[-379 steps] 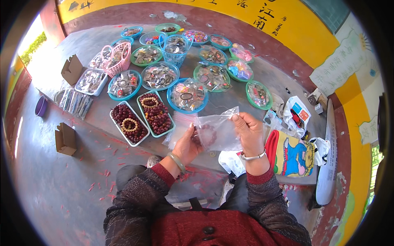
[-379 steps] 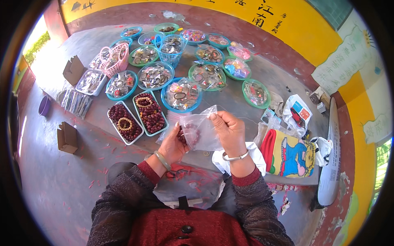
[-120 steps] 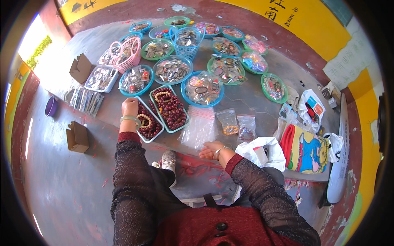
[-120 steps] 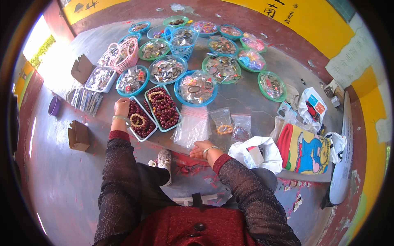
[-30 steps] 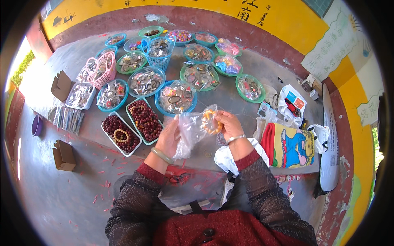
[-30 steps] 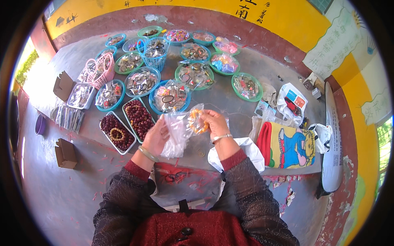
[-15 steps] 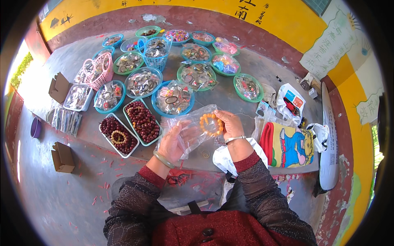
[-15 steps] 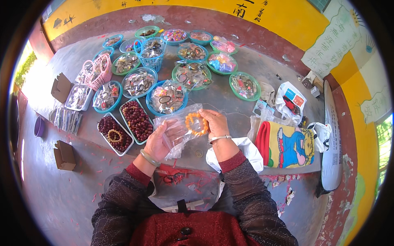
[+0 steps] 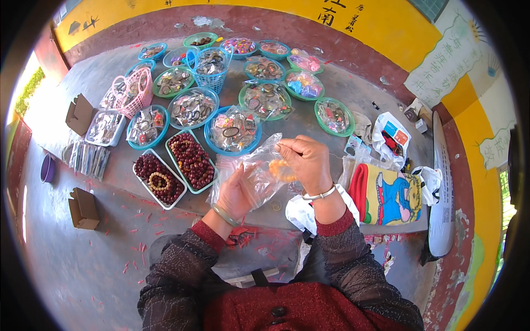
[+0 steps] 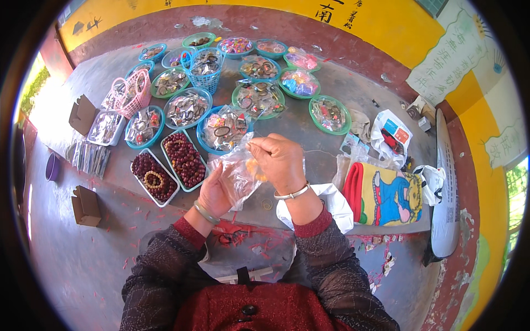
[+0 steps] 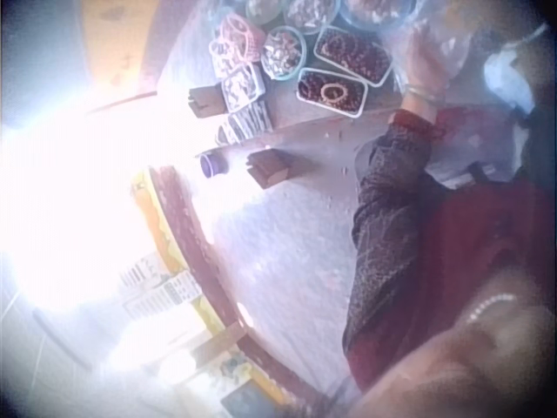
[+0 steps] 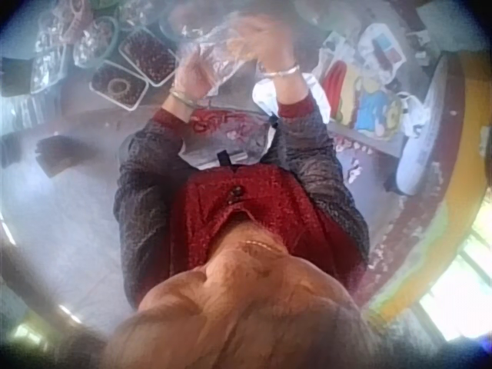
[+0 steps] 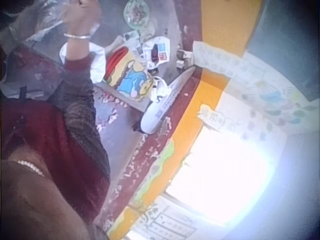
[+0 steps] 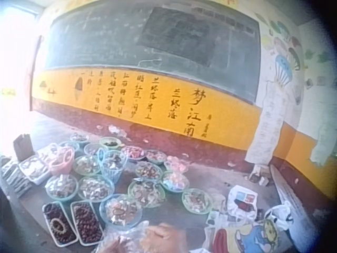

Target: The person sits on the floor and packs small, round, reddish-brown beads from rectangular trays into clear plastic bags. They handle the beads and bags by hand, placing the filled bags on the floor next to other packaged items.

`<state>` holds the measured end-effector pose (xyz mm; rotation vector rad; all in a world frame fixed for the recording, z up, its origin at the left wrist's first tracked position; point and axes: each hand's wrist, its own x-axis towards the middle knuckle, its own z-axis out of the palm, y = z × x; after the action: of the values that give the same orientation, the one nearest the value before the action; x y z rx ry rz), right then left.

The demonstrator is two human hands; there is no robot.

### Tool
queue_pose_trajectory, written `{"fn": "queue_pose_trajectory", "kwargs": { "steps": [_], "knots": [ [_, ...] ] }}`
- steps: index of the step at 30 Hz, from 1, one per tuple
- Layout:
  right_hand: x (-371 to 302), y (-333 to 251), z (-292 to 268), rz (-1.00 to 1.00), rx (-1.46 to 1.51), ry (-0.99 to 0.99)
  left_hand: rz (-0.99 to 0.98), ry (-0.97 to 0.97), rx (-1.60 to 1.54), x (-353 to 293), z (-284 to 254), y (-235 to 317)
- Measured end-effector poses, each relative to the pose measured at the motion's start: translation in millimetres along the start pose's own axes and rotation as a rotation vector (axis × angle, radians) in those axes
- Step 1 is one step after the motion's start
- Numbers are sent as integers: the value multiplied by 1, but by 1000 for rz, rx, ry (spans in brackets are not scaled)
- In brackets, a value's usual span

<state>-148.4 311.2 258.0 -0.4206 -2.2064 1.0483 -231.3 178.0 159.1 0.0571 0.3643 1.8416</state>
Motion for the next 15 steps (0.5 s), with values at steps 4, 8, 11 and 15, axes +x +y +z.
{"fn": "queue_pose_trajectory", "kwargs": {
  "steps": [4,8,11,15],
  "knots": [
    [0,-14,-5,-101,-119,-65,-17,17,-88,-2,7,-3],
    [-2,-14,-5,-113,-65,-15,-26,-39,-73,-2,8,-2],
    [-3,-21,-8,-49,5,1,-34,15,-117,-4,5,-2],
    [-3,-27,-12,-14,62,27,6,90,-115,1,0,-2]
  ]
}}
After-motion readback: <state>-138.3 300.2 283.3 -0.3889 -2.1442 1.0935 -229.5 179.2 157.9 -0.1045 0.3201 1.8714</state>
